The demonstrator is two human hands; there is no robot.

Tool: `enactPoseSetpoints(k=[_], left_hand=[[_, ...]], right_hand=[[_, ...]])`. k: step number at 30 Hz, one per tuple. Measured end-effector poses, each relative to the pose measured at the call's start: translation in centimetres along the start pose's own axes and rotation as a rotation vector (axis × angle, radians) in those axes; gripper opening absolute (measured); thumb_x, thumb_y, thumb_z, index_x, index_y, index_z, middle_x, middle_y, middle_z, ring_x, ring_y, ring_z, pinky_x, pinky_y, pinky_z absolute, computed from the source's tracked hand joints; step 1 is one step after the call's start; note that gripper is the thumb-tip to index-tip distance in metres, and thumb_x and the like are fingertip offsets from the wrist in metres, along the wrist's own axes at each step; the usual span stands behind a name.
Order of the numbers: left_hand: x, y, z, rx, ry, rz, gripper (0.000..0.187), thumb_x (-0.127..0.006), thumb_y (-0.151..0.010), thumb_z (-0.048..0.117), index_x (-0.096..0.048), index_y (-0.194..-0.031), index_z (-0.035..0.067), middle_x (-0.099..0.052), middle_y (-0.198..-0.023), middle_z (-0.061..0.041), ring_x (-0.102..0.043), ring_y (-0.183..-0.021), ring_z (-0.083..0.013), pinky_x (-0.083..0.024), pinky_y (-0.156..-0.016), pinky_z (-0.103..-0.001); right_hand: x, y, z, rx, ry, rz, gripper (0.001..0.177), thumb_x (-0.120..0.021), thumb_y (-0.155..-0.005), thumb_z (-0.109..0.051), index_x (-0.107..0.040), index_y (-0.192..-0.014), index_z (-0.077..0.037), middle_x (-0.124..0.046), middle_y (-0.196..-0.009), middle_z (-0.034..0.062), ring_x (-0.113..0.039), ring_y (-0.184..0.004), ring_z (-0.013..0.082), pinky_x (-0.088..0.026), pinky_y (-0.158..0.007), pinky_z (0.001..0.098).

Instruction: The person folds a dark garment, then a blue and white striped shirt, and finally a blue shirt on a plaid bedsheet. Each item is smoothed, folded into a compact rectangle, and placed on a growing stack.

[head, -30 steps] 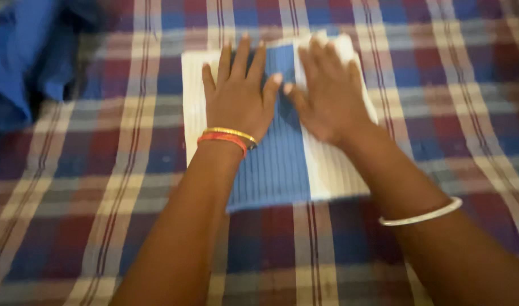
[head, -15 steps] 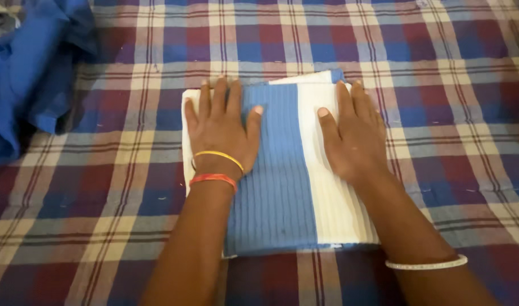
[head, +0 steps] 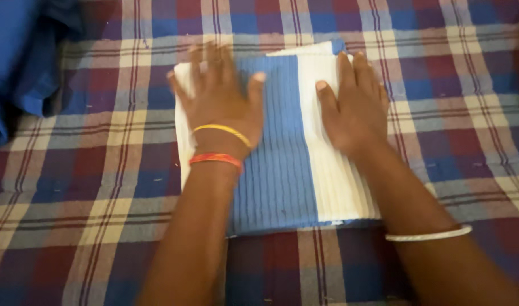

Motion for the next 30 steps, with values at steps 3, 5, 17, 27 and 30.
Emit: enactPoseSetpoints(k=[3,5,17,27,30], left_hand=[[-0.7,0.5,2.8,-0.097,0.073,-0.101,0.066,-0.029,-0.105,0.055,-0.033,-0.158,0.015,-0.022,-0.168,-0.005,-0.014,-0.155,-0.0277,-0.005,-0.122,-0.062],[-1.3,0.4,3.1,-0.133,0.078,-0.147,0.064,-0.028,-0.104,0.053,-0.033,-0.158,0.018,-0.023,-0.167,-0.003,-0.014,-0.154,-0.0268,-0.006,-0.122,-0.061],[1.5,0.8,-3.5,-0.020,-0.072,-0.305,0.067,-0.022,-0.102,0.052,-0.016,-0.161,0.022,-0.011,-0.169,0.004,-0.004,-0.155,-0.0221,-0.002,-0.122,-0.056],[3.3,10.1,-3.1,-0.121,0.093,-0.210,0.074,-0.037,-0.102,0.054,-0.026,-0.160,0.009,-0.017,-0.169,-0.012,-0.013,-0.156,-0.0321,-0.005,-0.120,-0.063],[4.1,10.2,-4.4,-0.118,0.073,-0.187,0.076,-0.041,-0.101,0.055,-0.028,-0.160,0.009,-0.018,-0.169,-0.012,-0.015,-0.155,-0.0325,-0.007,-0.120,-0.065]], right_hand=[[1.0,-0.1,-0.5,0.000,0.000,-0.001,0.071,-0.044,-0.102,-0.048,-0.030,-0.159,-0.007,-0.019,-0.167,0.0189,-0.015,-0.155,0.0342,-0.012,-0.123,0.0513],[1.6,0.0,-1.2,0.086,0.022,0.026,0.070,-0.046,-0.102,-0.047,-0.034,-0.158,-0.007,-0.020,-0.167,0.0193,-0.015,-0.155,0.0351,-0.013,-0.122,0.0537],[1.5,0.9,0.3,0.016,0.073,-0.181,0.070,-0.028,-0.102,-0.055,-0.016,-0.161,-0.019,-0.008,-0.169,0.0091,-0.005,-0.155,0.0279,-0.006,-0.122,0.0502],[2.6,8.7,1.1,0.163,0.105,-0.202,0.072,-0.031,-0.103,-0.054,-0.021,-0.161,-0.011,-0.014,-0.168,0.0155,-0.012,-0.154,0.0330,-0.010,-0.119,0.0575],[3.8,8.2,2.1,0.072,0.115,-0.209,0.074,-0.033,-0.101,-0.056,-0.025,-0.160,-0.013,-0.016,-0.168,0.0140,-0.015,-0.154,0.0316,-0.010,-0.121,0.0574]])
Point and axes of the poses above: each hand's wrist, its own y-axis away from the middle knuckle, its own x-axis out of the back of the hand, z = x × y, the point moved 1 cm from there along -y, towards the middle knuckle
